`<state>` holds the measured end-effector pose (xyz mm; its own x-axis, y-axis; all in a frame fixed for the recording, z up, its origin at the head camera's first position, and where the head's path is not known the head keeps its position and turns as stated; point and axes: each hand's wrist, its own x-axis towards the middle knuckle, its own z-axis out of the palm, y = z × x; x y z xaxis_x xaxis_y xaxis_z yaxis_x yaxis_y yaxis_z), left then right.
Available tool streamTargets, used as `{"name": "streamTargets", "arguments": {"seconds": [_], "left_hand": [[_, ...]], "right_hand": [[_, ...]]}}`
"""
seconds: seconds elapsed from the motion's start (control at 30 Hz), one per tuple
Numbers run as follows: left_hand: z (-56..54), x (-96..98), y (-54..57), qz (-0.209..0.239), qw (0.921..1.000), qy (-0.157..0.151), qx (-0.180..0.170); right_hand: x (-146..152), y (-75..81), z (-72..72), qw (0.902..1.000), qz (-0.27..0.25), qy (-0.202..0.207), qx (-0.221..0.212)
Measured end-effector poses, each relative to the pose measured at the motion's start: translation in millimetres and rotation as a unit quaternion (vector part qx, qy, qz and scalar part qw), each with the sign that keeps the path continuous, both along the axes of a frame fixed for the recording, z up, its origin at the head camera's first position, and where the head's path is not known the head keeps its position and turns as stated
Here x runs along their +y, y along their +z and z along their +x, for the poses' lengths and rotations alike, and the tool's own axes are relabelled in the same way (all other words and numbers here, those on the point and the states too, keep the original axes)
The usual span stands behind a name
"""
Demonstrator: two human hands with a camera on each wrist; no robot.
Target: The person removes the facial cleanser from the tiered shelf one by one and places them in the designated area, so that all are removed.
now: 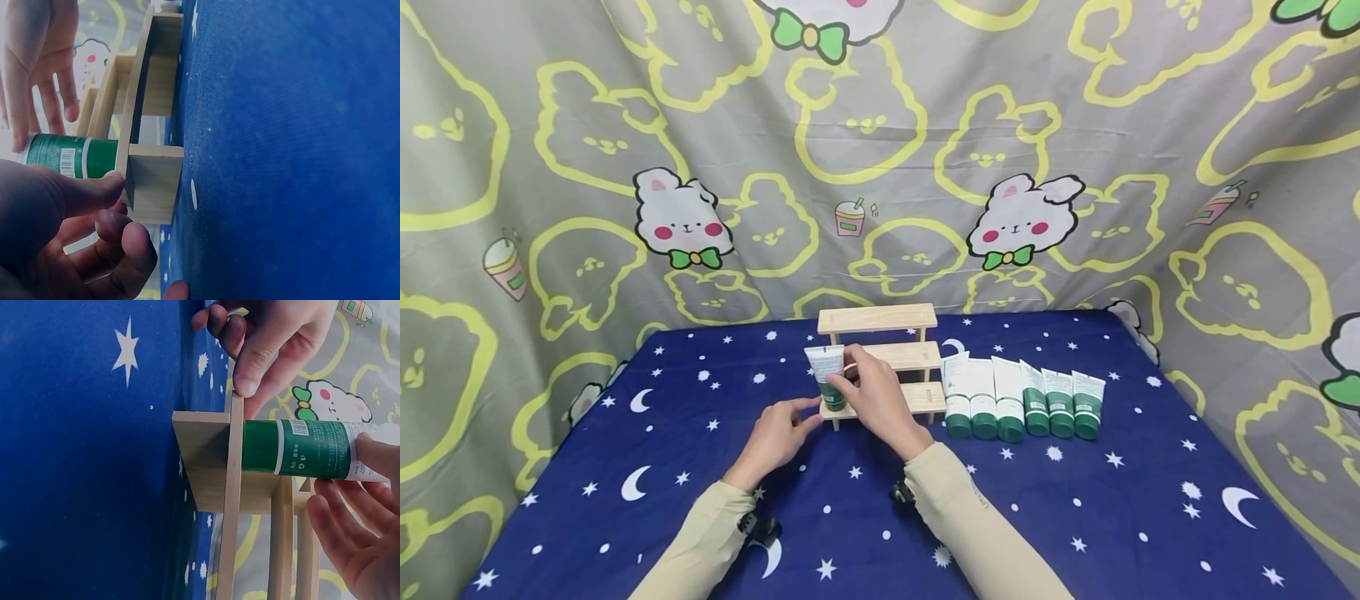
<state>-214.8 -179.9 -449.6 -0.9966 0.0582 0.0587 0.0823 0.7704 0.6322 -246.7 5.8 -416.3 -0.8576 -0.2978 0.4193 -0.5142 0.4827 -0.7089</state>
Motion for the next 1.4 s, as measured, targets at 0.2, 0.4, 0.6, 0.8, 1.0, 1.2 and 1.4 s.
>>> {"name": "streamTargets", "arguments": {"seconds": [0.2,0.4,0.6,0.8,1.0,1.2,1.4], "left_hand": [[1.3,-0.2,-0.8,-0.001,1.0,0.0,-0.002],[1.9,-0.2,-1.0,-0.004,1.0,0.001,0.003],[1.4,0.4,-0.7,-0.001,0.9999,0.003,-0.01],[0.9,0.7,0.2,-0.002,1.0,0.003,-0.005],[1.2,0.3,-0.3,0.0,1.0,0.003,-0.005],[1.4,0.7,-0.5,0.005,1.0,0.004,-0.003],[0.1,1.1,-1.5,0.001,1.0,0.004,-0.002]], "right_hand": [[2.9,1.6,1.0,0.9999,0.009,-0.009,0.007],[11.9,7.3,3.1,0.9999,0.004,-0.012,0.001],[27.7,12.6,3.6,0.9998,0.004,-0.021,0.002],[45.8,16.0,4.8,0.9994,-0.003,-0.035,0.0],[60.7,21.4,7.7,0.9991,-0.005,-0.041,0.013],[74.9,30.6,13.2,0.9989,-0.008,-0.042,0.018],[88.4,38.9,19.2,0.9987,-0.022,-0.042,0.019]]}}
